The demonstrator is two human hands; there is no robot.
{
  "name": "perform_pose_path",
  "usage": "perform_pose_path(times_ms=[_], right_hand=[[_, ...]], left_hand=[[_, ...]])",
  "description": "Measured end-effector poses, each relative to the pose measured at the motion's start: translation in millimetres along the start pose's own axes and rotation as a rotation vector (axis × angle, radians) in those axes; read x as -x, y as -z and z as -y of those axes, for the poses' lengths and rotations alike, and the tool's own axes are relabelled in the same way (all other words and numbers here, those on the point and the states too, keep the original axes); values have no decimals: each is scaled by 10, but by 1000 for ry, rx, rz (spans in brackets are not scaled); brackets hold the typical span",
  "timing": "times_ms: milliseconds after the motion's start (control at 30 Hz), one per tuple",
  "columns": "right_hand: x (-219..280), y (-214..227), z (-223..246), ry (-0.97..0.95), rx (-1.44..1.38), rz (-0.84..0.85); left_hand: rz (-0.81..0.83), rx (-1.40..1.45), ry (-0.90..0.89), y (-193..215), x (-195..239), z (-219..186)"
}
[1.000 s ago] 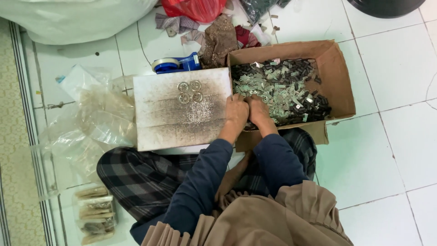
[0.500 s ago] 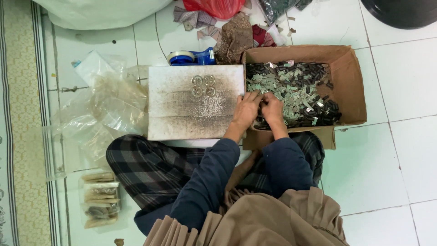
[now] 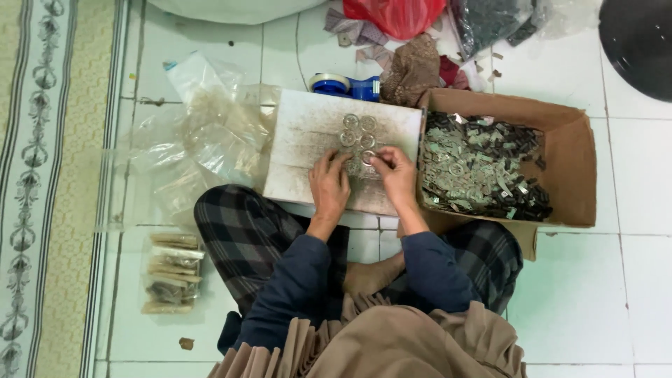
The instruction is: The person sits on the floor and packs small metal parts into clear plastic bags. They place the parts into a bag, seal it with a tape dispenser, and set the bag aside. They repeat this process with additional parts from a cardboard box.
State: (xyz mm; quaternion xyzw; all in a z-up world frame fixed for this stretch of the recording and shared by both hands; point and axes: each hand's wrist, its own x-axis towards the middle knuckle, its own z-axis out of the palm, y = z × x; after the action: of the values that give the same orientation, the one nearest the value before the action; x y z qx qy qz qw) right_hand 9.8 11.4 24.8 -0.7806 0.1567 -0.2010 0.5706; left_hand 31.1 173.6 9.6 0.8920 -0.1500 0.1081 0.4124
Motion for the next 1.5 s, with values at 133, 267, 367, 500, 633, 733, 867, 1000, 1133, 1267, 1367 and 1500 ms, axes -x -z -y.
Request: perform_pose_path(times_ms=[133, 267, 367, 500, 633, 733, 867, 1000, 1133, 1267, 1367, 1500], right_hand=[[-13, -450, -151, -49, 129, 46], [-63, -563, -102, 41, 341, 27], [-82, -546, -49, 82, 403, 38], [-100, -410, -74, 46, 271, 20], [-189, 135, 53, -1, 291, -87], [-338, 769, -139, 17, 344, -170], [-466, 1634, -893, -12, 445, -242], [-313, 2206, -1685, -221, 673, -174], [-340, 2039, -1629, -345, 847, 6], [-389, 1927, -1496, -263, 1086, 191], [-401, 1903, -1442, -292, 1134, 249], [-356, 1956, -1567, -274, 1023, 176]], left_hand=[[-45, -142, 17, 89, -24, 142], [-55, -320, -50, -24, 1, 251], [-76, -362, -79, -82, -5, 275], [-96, -324, -82, -153, -7, 265], [-59, -253, -141, -180, -180, -267], [41, -163, -245, -465, -320, -775], [354, 50, -328, -1451, -225, -1175], [542, 171, -362, -2577, 122, -1024], [710, -452, -434, -2280, 202, -1174], [847, -527, -369, -2244, 225, -1154], [829, -536, -359, -2162, 242, -1204], [819, -561, -388, -2230, 282, -1183]])
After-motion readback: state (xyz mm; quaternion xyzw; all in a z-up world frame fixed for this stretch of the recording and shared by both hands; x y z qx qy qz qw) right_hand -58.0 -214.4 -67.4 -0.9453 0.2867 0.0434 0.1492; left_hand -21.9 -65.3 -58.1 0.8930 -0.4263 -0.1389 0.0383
